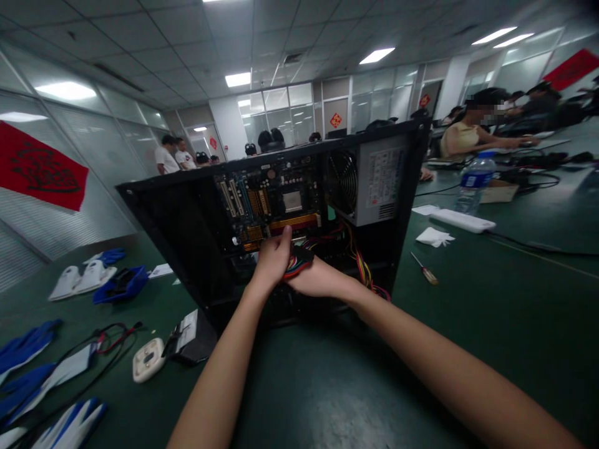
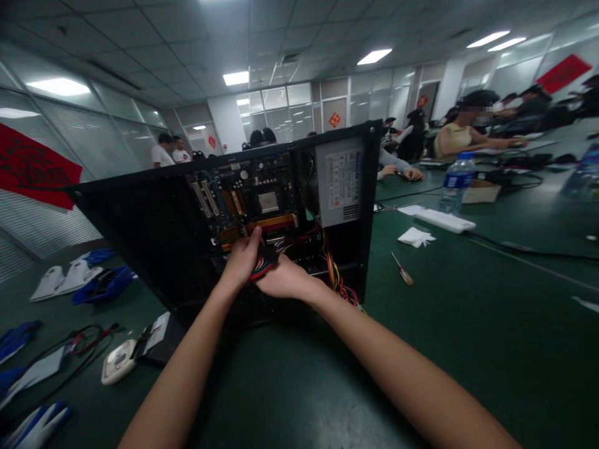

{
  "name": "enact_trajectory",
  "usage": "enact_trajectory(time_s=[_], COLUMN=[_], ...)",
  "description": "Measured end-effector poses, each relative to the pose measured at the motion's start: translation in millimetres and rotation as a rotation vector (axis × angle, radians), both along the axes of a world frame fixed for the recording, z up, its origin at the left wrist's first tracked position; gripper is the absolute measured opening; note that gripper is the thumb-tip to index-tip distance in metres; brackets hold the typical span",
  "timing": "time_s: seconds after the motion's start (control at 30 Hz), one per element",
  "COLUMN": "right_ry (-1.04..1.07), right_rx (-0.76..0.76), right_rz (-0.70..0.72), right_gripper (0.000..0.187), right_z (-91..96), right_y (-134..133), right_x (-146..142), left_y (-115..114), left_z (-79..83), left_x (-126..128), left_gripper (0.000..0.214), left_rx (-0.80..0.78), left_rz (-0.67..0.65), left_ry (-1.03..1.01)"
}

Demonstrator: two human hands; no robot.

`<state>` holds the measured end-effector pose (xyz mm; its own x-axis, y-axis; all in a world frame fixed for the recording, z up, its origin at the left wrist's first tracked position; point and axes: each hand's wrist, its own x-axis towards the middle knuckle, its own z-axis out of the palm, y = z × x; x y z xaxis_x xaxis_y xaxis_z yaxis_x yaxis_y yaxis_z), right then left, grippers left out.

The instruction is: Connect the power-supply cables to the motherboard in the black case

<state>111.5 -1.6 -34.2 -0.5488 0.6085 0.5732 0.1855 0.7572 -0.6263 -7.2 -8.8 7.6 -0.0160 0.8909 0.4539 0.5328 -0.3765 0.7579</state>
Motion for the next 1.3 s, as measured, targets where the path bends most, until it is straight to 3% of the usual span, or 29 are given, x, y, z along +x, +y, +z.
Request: enact_trajectory(time_s=[0.2,0.3,0.37,0.53,0.63,1.0,1.17,1.3], right_ry=[-0.067,-0.115,-0.064,0.134,0.264,0.204,0.204,0.278], right_rx=[-0.036,-0.058,-0.112,-0.389,-0.465,-0.323,-0.233,-0.198], right_rz=[-0.067,0.056,0.133,-0.01,-0.001,0.063,-0.009,-0.023], right_gripper=[0.012,0.013,0.022,0.038,0.037,0.06,0.055,0.045], right_z=[14.5,25.2,30.5,34.8,33.5,25.0,22.0,17.5], right_y=[-18,-23,-23,-14,-11,-9,0,5], right_x=[7,16,21,23,20,22,29,29], left_y=[3,6,8,7,5,-3,-5,-2], left_z=[-2.1,-2.7,-2.2,2.0,4.1,6.4,0.8,-8.4], left_x=[-2,-3,-4,-5,-7,7,17,23], left_gripper=[0.062,0.058,0.056,0.059,0.06,0.054,0.05,0.047], left_rx=[0.005,0.061,0.091,0.167,0.14,0.184,0.222,0.162], left_rz=[-0.07,-0.029,-0.01,0.068,0.089,0.093,0.178,0.144], left_ry=[-0.068,-0.083,-0.112,-0.252,-0.313,-0.359,-0.395,-0.498])
